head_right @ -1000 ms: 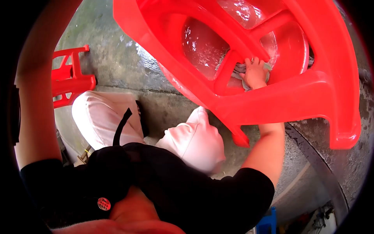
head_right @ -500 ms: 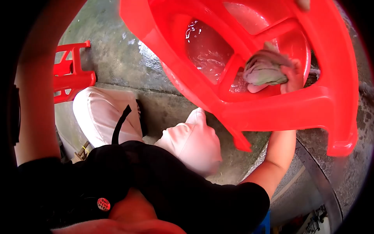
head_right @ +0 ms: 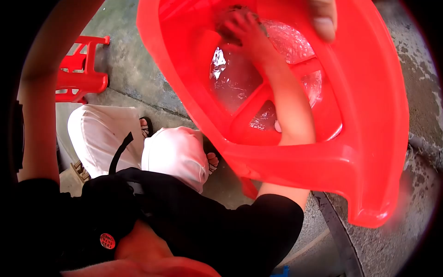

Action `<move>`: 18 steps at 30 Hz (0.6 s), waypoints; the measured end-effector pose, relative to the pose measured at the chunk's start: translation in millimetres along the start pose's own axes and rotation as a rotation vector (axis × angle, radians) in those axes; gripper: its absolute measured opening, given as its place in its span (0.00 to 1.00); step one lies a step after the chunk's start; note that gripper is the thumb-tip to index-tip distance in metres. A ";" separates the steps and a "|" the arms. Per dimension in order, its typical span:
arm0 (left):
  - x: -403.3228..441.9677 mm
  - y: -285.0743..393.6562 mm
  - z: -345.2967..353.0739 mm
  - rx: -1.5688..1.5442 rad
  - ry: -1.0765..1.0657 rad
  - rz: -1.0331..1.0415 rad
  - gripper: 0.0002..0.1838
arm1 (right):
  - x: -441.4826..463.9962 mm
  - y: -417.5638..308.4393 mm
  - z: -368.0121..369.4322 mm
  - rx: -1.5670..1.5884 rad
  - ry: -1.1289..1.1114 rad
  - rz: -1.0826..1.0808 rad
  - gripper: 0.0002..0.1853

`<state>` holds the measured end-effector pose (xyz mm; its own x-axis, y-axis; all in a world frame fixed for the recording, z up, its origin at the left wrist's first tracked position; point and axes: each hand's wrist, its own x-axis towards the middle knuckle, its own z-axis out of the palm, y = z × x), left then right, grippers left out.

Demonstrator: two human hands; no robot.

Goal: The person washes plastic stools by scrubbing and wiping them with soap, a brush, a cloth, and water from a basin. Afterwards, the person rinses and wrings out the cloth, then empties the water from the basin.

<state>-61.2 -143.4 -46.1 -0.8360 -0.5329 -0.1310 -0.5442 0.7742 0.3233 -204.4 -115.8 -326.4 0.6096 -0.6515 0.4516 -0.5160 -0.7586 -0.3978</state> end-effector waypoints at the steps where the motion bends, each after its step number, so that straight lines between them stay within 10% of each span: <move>1: -4.7 3.5 -11.3 0.005 0.013 -0.003 0.42 | -4.1 1.2 11.2 -0.116 -0.005 -0.010 0.30; 16: -1.6 23.7 -15.1 -0.022 0.018 0.046 0.42 | -199.8 -12.9 -67.6 -0.383 -0.355 0.539 0.25; 18: -9.9 21.8 -11.8 -0.039 0.029 0.047 0.42 | -215.5 -23.0 -86.4 -0.361 -0.517 0.902 0.22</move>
<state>-64.0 -125.3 -26.7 -0.8579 -0.5063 -0.0879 -0.5007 0.7851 0.3646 -375.9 41.1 -345.6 0.0549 -0.9492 -0.3098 -0.9928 -0.0188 -0.1183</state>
